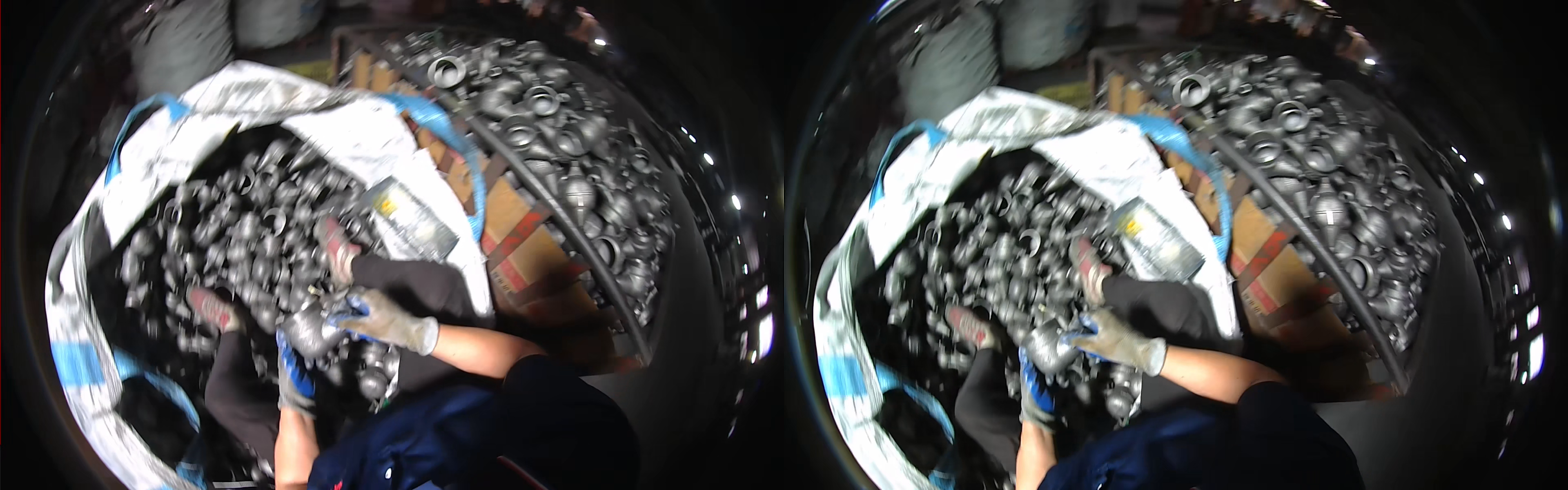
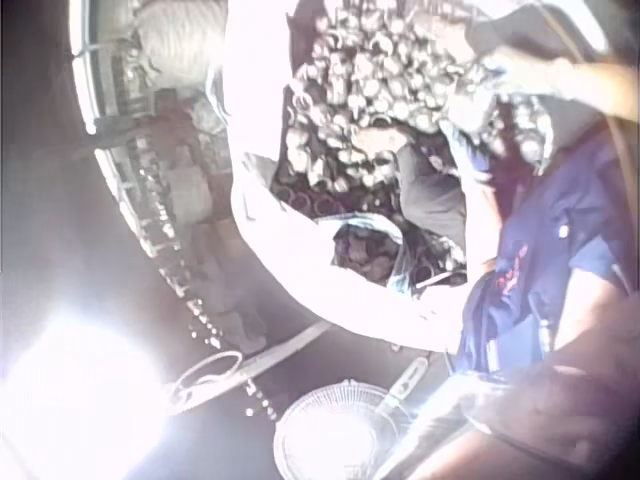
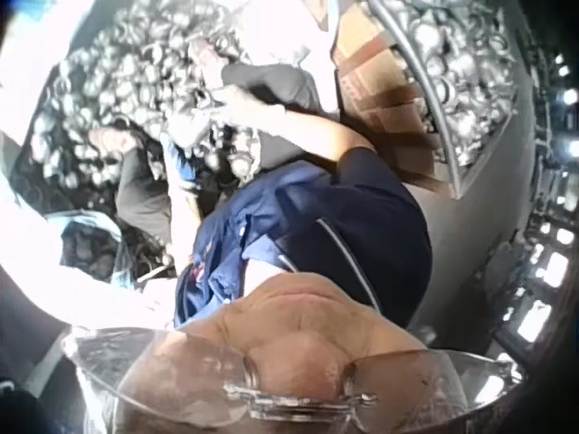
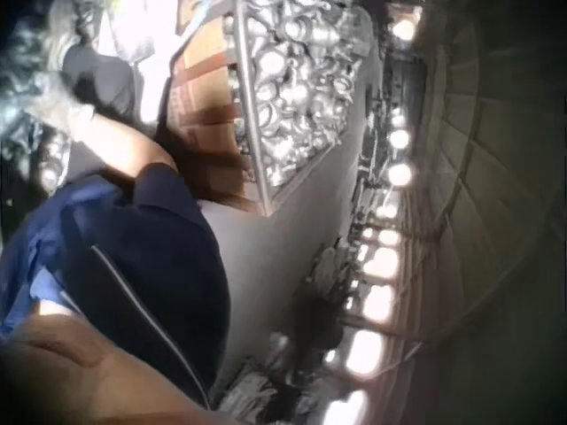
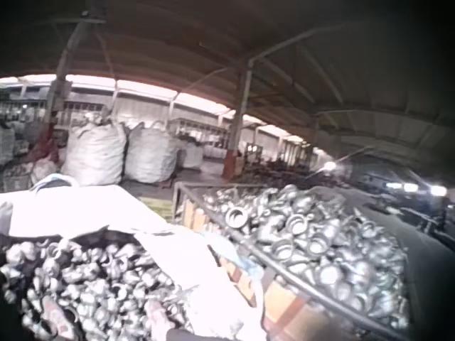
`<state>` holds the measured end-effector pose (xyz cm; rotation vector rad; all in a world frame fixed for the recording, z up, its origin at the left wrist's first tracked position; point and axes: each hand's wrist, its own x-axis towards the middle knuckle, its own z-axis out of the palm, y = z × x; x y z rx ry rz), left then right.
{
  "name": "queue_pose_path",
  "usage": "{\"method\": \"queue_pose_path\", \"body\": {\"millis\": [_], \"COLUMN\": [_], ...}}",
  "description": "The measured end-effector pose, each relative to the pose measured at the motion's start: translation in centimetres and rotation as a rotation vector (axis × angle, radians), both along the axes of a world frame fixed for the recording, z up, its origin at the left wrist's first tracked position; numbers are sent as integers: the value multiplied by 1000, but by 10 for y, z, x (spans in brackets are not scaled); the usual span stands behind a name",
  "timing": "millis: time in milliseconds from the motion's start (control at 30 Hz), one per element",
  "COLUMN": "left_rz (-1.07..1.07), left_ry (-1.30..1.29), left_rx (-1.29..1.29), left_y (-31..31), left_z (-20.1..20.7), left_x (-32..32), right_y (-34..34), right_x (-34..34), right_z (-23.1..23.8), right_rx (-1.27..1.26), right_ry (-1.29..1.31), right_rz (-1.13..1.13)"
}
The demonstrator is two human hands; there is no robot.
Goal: Inspecting and deburring metal castings by hand using a scraper tool.
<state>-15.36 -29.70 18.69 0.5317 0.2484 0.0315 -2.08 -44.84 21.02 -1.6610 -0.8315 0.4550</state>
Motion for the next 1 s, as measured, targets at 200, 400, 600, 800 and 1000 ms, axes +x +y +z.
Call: {"method": "queue_pose_path", "body": {"millis": [200, 400, 600, 800, 1000], "left_rz": [61, 80, 67, 66, 176], "left_ry": [65, 133, 151, 160, 191], "left_rx": [16, 5, 364, 278, 279], "left_y": [-13, -7, -11, -12, -8], "left_z": [-11, -18, -33, -30, -9], "left_x": [10, -1, 8, 11, 4], "right_y": [-34, -119, -177, -187, -138], "right_x": [46, 140, 246, 262, 185], "right_z": [55, 149, 234, 200, 141], "right_rx": [216, 263, 468, 433, 257], "right_ry": [260, 310, 198, 141, 207], "right_rz": [-121, -266, -824, -821, -512]}}
